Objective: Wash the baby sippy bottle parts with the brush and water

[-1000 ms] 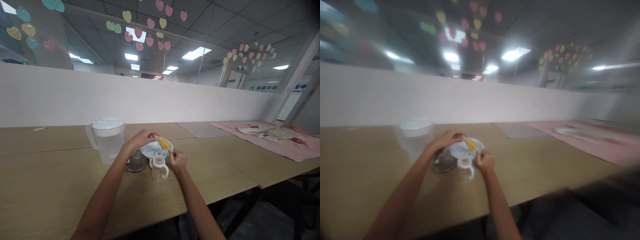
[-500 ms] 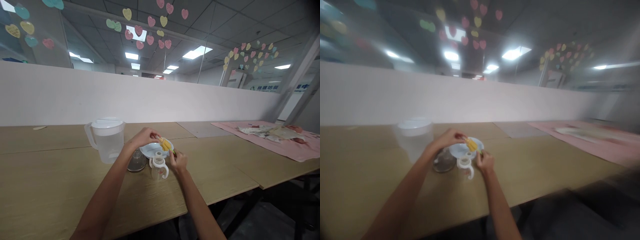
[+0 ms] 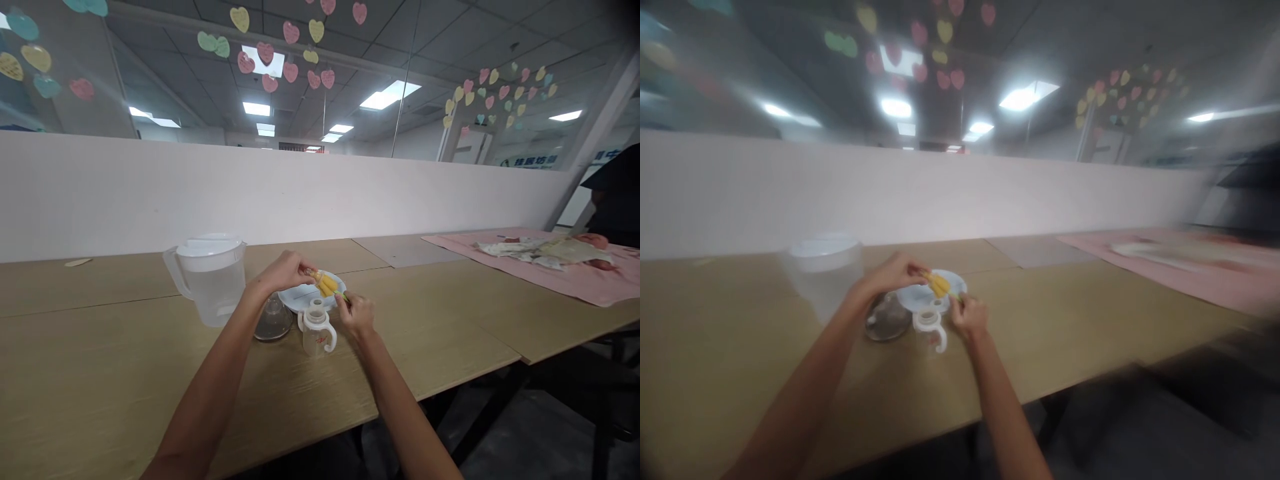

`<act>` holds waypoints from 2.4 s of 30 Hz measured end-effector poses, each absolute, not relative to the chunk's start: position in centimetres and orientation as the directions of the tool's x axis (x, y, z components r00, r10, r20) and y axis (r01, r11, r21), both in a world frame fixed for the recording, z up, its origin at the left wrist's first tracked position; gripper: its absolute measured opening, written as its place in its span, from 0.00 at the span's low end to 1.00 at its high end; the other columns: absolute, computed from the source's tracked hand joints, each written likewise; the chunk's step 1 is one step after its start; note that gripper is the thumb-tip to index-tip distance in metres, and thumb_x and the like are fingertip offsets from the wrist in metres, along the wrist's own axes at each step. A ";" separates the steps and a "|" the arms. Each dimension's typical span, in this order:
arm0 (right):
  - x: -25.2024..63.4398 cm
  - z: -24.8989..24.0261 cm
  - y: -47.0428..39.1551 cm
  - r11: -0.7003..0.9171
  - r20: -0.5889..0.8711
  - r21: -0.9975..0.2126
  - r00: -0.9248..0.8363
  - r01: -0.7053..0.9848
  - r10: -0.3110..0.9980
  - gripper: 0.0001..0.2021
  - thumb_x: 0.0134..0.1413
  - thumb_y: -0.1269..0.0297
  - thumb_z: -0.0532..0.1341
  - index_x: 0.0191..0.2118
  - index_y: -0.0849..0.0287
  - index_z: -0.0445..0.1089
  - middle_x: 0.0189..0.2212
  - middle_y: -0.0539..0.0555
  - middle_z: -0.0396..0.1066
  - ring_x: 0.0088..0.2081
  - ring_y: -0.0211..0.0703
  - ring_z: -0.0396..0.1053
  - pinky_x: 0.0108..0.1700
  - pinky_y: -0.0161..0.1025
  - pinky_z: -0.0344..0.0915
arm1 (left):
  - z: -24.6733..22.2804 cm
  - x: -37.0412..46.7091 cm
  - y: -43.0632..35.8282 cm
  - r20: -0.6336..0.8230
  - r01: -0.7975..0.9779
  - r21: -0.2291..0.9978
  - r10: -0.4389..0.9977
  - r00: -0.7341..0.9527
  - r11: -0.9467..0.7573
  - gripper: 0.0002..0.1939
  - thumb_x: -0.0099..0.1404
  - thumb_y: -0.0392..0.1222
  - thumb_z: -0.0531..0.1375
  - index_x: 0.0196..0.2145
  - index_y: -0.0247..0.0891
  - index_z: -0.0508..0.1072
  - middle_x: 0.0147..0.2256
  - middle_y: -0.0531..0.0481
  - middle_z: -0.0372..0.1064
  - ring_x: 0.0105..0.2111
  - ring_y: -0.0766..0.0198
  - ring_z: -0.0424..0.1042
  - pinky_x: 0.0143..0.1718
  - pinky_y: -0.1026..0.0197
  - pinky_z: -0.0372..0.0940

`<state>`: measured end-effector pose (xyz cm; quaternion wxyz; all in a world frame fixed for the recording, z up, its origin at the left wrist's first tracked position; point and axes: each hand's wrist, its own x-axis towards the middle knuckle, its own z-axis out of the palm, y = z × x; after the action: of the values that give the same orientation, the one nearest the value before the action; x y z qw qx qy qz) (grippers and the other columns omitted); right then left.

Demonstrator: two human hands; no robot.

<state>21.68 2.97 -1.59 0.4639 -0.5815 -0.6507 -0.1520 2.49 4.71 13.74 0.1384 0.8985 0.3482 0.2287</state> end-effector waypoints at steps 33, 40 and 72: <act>22.0 -2.0 4.1 0.218 0.734 -0.433 0.202 0.874 0.648 0.31 0.57 0.41 0.43 0.22 0.62 0.68 0.18 0.52 0.64 0.20 0.34 0.56 0.25 0.33 0.44 | 12.7 2.1 5.7 0.314 0.522 0.495 0.704 0.637 -0.694 0.18 0.56 0.39 0.58 0.45 0.35 0.75 0.33 0.46 0.76 0.30 0.63 0.73 0.34 0.65 0.64; 22.2 -1.9 4.2 0.151 0.730 -0.428 0.241 0.891 0.640 0.33 0.53 0.36 0.44 0.21 0.61 0.68 0.17 0.53 0.65 0.20 0.34 0.55 0.25 0.33 0.42 | 13.2 0.9 5.9 0.305 0.538 0.487 0.711 0.634 -0.689 0.19 0.56 0.45 0.59 0.44 0.35 0.75 0.30 0.46 0.76 0.29 0.62 0.72 0.32 0.65 0.62; 23.1 -2.8 4.9 0.080 0.705 -0.426 0.276 0.901 0.653 0.36 0.57 0.37 0.39 0.20 0.60 0.67 0.17 0.55 0.66 0.19 0.35 0.55 0.25 0.35 0.42 | 15.0 -2.2 5.7 0.422 0.629 0.435 0.763 0.490 -0.644 0.16 0.57 0.47 0.60 0.41 0.40 0.77 0.38 0.48 0.76 0.37 0.60 0.73 0.38 0.64 0.64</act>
<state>23.15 4.91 -2.76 0.4441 -0.6638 -0.5854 -0.1397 -2.18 5.70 15.01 0.1116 0.8559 0.4066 0.2993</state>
